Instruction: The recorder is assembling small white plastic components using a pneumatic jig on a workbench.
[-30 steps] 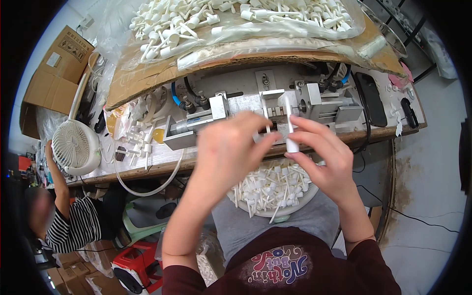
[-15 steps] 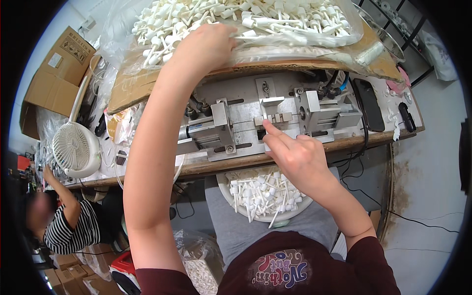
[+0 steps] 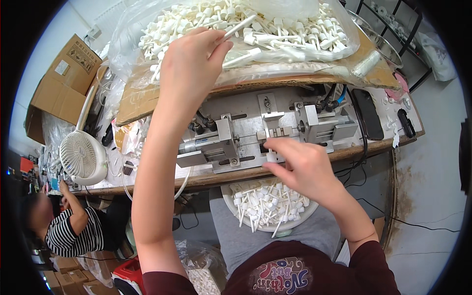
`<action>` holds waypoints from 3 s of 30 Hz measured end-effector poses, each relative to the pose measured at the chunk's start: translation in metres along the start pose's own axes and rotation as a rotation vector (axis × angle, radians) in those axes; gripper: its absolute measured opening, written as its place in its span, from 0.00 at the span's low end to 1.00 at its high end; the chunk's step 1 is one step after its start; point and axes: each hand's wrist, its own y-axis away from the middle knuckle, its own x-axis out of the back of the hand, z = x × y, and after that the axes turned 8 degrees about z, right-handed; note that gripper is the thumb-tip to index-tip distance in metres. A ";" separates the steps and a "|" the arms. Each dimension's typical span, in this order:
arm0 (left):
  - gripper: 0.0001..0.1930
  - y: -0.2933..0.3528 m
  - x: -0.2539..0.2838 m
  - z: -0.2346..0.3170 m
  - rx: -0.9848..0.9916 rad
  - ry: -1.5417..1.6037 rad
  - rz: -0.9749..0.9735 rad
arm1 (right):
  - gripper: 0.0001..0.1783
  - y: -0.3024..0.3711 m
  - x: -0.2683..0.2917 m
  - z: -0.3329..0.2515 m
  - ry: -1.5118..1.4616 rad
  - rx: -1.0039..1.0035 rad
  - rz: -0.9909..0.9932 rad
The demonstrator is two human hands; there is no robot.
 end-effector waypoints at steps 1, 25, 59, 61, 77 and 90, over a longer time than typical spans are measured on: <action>0.13 0.006 0.009 0.011 0.046 0.040 0.011 | 0.11 -0.004 0.003 0.000 -0.102 -0.063 0.051; 0.16 0.177 -0.012 0.080 0.043 0.127 -0.212 | 0.25 -0.241 -0.014 0.084 0.588 -0.130 -0.420; 0.28 0.149 -0.023 0.093 0.057 0.267 0.276 | 0.14 -0.030 -0.014 -0.022 -0.982 -0.657 0.355; 0.25 0.154 -0.021 0.092 0.047 0.239 0.272 | 0.15 -0.017 -0.023 -0.027 -1.054 -0.689 0.374; 0.14 0.175 -0.017 0.079 -0.044 -0.060 -0.229 | 0.20 0.027 0.006 0.020 -0.267 -0.151 0.342; 0.18 0.163 -0.005 0.089 0.328 0.527 -0.244 | 0.23 0.027 0.019 0.032 0.146 0.286 0.203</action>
